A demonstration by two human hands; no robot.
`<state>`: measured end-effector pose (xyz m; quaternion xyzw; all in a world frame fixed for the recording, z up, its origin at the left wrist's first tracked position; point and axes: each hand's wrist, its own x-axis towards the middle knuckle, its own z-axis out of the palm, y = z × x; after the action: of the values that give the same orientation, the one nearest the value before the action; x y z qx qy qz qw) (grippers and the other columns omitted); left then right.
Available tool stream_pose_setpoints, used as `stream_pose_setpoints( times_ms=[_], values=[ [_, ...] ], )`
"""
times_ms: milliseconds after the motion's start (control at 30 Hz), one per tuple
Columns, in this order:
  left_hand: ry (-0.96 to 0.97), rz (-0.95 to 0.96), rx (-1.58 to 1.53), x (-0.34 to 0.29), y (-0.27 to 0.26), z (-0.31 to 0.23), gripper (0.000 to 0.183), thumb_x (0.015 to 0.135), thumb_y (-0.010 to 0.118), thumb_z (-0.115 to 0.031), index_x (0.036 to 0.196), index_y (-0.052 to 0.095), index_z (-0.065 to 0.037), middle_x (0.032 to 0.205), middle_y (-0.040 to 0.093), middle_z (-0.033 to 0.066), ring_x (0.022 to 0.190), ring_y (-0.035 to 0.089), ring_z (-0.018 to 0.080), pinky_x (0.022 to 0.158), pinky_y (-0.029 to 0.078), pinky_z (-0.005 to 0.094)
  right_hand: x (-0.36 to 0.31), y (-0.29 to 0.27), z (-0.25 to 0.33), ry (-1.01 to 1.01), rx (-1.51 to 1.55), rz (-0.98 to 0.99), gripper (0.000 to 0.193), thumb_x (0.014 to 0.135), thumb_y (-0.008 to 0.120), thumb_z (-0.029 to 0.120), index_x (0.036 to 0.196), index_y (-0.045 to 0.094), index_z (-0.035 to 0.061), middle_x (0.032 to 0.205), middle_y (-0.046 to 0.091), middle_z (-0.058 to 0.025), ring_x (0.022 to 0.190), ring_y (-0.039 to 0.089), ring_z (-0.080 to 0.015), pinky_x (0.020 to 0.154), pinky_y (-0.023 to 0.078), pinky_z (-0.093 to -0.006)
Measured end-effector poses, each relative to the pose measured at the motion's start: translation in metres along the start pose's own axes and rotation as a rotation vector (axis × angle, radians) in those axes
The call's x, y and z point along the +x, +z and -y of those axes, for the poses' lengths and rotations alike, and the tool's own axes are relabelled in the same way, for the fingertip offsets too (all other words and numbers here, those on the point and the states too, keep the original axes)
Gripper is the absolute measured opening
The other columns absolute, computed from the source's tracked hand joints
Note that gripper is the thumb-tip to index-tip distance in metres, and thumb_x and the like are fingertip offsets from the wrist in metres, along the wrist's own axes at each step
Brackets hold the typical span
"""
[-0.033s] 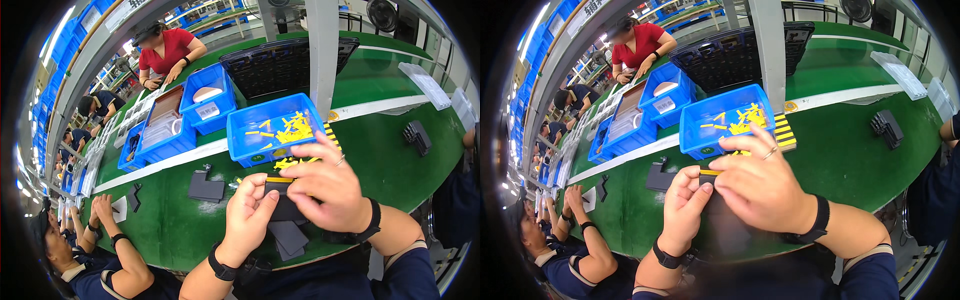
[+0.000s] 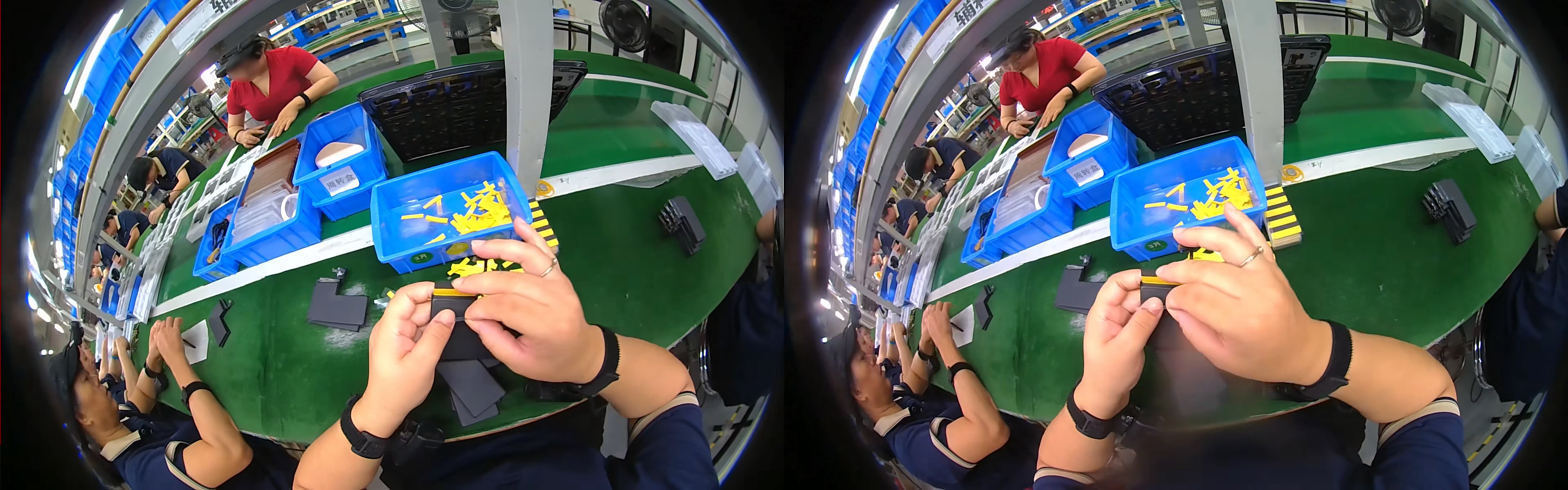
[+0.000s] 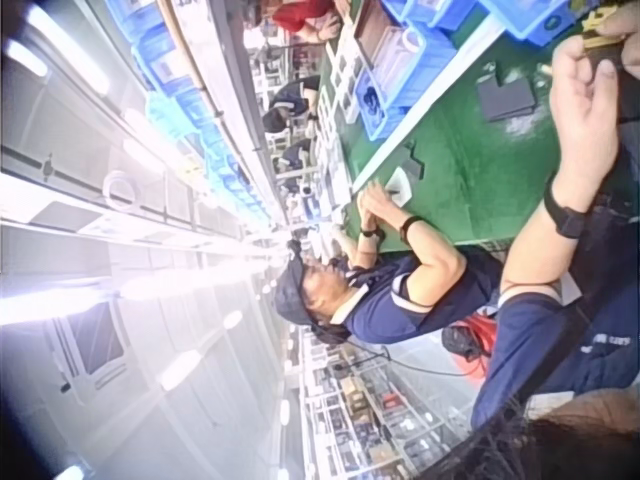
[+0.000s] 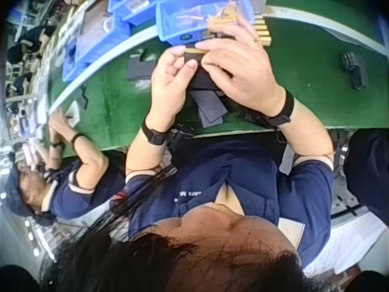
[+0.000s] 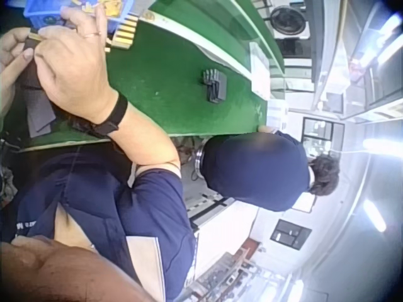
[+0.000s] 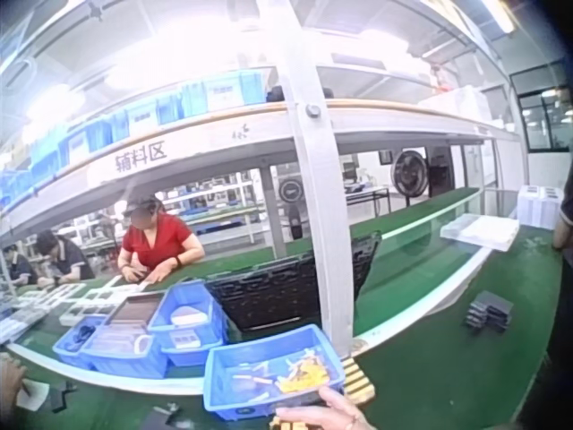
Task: The person picks up a black component and a yellow-and-black striped sticker, peels the backing off, and presses the sticker onto the component. They repeat this process several times before placing the finished pieces into a stack on the table.
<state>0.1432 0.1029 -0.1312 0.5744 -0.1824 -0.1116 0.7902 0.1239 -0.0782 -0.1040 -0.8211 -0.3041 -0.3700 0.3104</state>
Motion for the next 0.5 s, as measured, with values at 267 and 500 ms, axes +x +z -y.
stream_pose_setpoints(
  times_ms=[267, 500],
  values=[
    [0.127, 0.079, 0.395, -0.0061, 0.0043, -0.005, 0.034, 0.096, 0.056, -0.001, 0.128, 0.046, 0.0, 0.111, 0.067, 0.0103, 0.101, 0.062, 0.0108, 0.086, 0.049, 0.0252, -0.0011, 0.0017, -0.0013, 0.027, 0.011, -0.024, 0.015, 0.07, 0.075, 0.002, 0.08, 0.066, 0.0083, 0.091, 0.067, -0.0036, 0.105, 0.061, -0.0294, 0.103, 0.035, -0.0589],
    [0.076, 0.057, 0.146, -0.0008, 0.0048, -0.0086, 0.029, 0.097, 0.054, -0.002, 0.125, 0.05, 0.002, 0.114, 0.066, 0.0111, 0.102, 0.061, 0.0119, 0.088, 0.048, 0.0257, 0.0006, 0.0029, -0.004, 0.124, 0.015, -0.232, 0.016, 0.072, 0.072, -0.001, 0.084, 0.065, 0.0059, 0.08, 0.065, -0.0083, 0.079, 0.064, -0.027, 0.082, 0.05, -0.041]
  ],
)
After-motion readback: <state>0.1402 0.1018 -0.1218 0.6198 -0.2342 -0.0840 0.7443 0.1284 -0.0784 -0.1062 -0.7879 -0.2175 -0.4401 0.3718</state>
